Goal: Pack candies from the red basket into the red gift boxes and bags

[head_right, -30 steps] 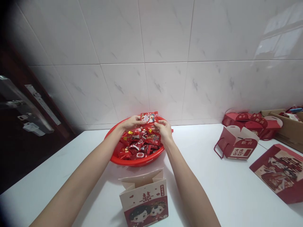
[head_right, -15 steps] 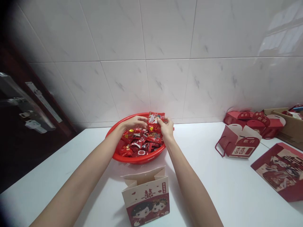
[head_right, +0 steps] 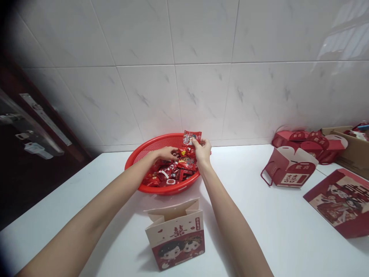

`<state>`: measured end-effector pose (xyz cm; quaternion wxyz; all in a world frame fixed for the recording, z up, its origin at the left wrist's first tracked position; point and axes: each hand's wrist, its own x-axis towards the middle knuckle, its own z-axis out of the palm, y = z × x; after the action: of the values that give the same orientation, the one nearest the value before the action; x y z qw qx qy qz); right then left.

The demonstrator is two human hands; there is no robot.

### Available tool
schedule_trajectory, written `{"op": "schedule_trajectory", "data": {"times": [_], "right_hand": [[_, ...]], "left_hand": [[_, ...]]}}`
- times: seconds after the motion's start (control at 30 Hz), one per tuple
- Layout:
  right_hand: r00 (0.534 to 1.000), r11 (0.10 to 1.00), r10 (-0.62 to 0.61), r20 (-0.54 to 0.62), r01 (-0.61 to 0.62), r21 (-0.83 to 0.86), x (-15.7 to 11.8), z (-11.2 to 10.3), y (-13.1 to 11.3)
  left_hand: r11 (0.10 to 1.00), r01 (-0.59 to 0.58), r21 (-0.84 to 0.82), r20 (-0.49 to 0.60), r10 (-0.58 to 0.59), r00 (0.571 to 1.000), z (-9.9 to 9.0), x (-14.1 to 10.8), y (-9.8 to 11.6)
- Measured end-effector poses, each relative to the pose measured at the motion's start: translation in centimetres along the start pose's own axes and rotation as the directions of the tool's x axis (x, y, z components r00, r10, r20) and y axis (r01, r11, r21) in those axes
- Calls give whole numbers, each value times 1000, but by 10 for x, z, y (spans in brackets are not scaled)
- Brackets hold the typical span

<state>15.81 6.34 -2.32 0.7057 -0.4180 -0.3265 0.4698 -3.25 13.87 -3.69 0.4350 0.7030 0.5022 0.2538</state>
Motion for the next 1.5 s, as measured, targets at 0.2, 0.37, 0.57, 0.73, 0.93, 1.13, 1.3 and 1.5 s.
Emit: {"op": "schedule_trajectory", "data": {"times": [0.2, 0.37, 0.57, 0.73, 0.93, 1.13, 1.3, 1.5], "right_hand": [[1000, 1000, 16, -13, -16, 0, 0, 1, -1], [1000, 1000, 5, 3, -6, 10, 0, 1, 0], [1000, 999, 17, -9, -17, 32, -1, 1, -2], [999, 999, 27, -25, -27, 25, -3, 2, -5], [999, 999, 33, -5, -33, 37, -3, 2, -5], [1000, 999, 25, -19, -24, 42, -3, 3, -4], [999, 999, 40, -25, -39, 36, -5, 4, -5], [1000, 999, 28, -6, -28, 29, -3, 3, -4]], "left_hand": [[916, -42, 399, 176, -32, 984, 5, 2, 4], [812, -91, 576, 115, 30, 993, 14, 1, 10], [604, -63, 795, 155, -101, 983, 21, -4, 26], [517, -58, 854, 135, -112, 985, 22, -8, 29], [551, -15, 834, 139, -184, 973, 27, -10, 34], [490, -35, 871, 124, -151, 981, 30, -12, 37], [467, -113, 877, 187, -114, 976, 34, -11, 33], [414, -67, 908, 109, -79, 991, 44, -8, 31]]}}
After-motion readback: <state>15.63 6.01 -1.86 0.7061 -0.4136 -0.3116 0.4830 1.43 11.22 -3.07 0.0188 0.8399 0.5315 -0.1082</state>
